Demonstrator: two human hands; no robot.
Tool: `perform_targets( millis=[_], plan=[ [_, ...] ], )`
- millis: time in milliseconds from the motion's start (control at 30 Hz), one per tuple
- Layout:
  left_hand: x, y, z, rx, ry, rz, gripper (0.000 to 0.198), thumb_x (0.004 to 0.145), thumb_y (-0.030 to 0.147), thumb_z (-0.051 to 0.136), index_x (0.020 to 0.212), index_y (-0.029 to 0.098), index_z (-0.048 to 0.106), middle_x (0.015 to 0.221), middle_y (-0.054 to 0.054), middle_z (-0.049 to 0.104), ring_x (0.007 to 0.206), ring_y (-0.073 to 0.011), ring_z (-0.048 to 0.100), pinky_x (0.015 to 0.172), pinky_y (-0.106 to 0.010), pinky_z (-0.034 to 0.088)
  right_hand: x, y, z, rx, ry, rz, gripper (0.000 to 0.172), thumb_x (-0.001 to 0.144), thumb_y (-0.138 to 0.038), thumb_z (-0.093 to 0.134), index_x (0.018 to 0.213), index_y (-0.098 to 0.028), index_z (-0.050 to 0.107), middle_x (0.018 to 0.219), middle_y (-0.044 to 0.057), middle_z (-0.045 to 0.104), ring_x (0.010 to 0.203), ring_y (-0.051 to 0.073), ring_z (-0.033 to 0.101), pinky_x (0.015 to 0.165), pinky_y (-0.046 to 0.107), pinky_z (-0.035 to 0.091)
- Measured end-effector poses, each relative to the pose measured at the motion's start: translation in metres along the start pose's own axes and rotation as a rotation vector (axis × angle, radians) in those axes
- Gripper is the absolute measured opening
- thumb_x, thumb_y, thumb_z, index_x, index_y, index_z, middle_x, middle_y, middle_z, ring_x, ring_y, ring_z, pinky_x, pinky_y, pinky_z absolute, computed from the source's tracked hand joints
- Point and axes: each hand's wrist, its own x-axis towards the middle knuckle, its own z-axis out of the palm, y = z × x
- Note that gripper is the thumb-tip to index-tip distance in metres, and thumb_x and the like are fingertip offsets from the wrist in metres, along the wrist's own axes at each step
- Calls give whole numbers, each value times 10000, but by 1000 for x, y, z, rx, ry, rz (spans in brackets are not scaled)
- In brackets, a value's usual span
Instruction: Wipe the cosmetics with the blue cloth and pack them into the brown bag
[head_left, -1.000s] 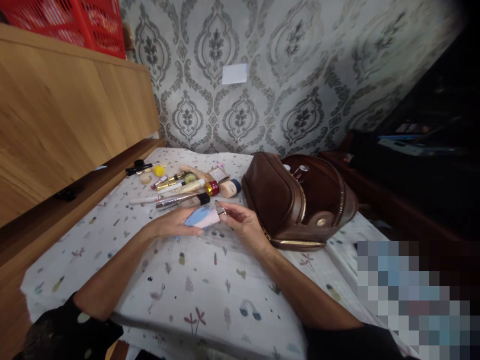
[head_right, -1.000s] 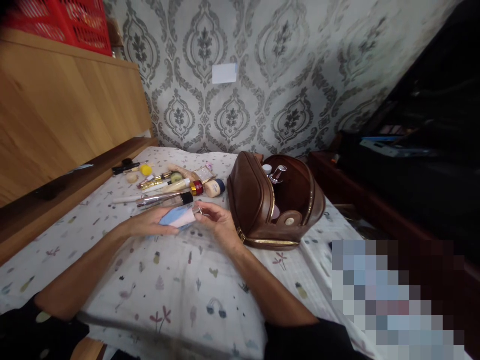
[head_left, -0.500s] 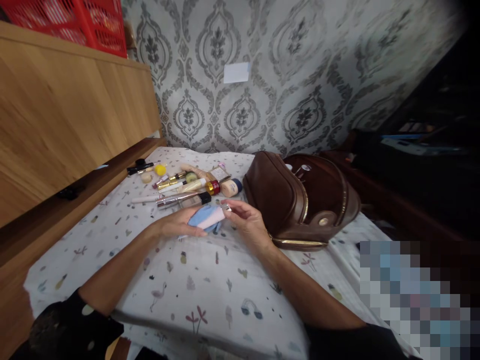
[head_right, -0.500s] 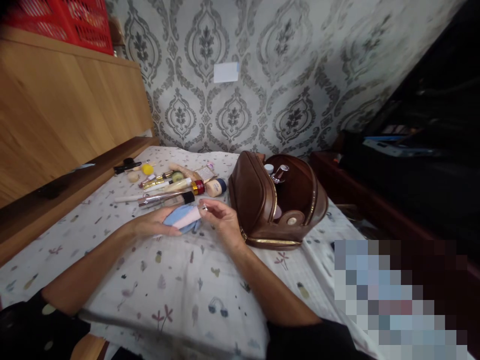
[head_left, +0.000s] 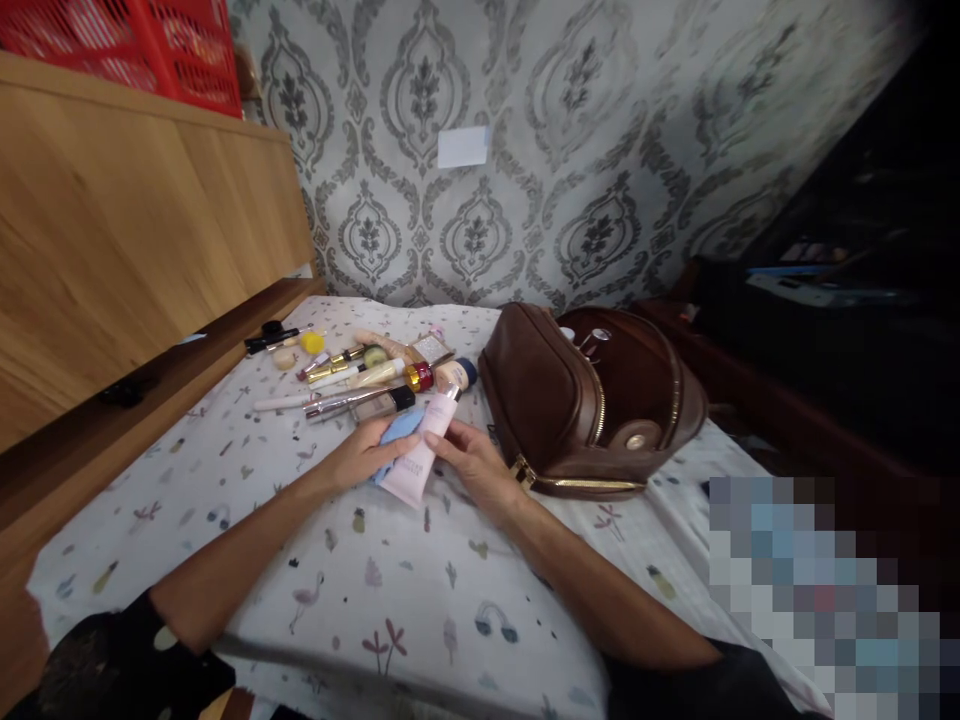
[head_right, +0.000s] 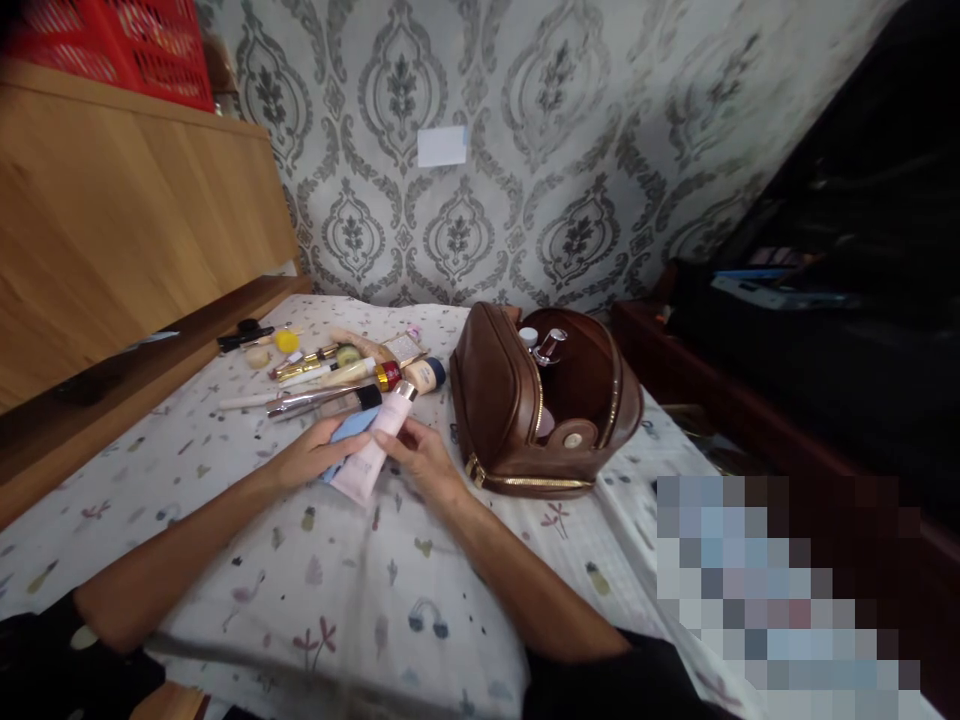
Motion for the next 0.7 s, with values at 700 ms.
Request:
perform_targets(
  millis=[700],
  plan=[
    [1, 8, 3, -72, 224, 154, 631, 876, 581, 609, 1393, 244, 475, 1089, -42, 625, 953, -180, 606, 792, -262, 508, -7, 0, 4, -214, -137, -72, 450, 765, -574, 742, 1020, -207, 692, 799, -2, 651, 673, 146, 587, 558, 243, 489]
  ],
)
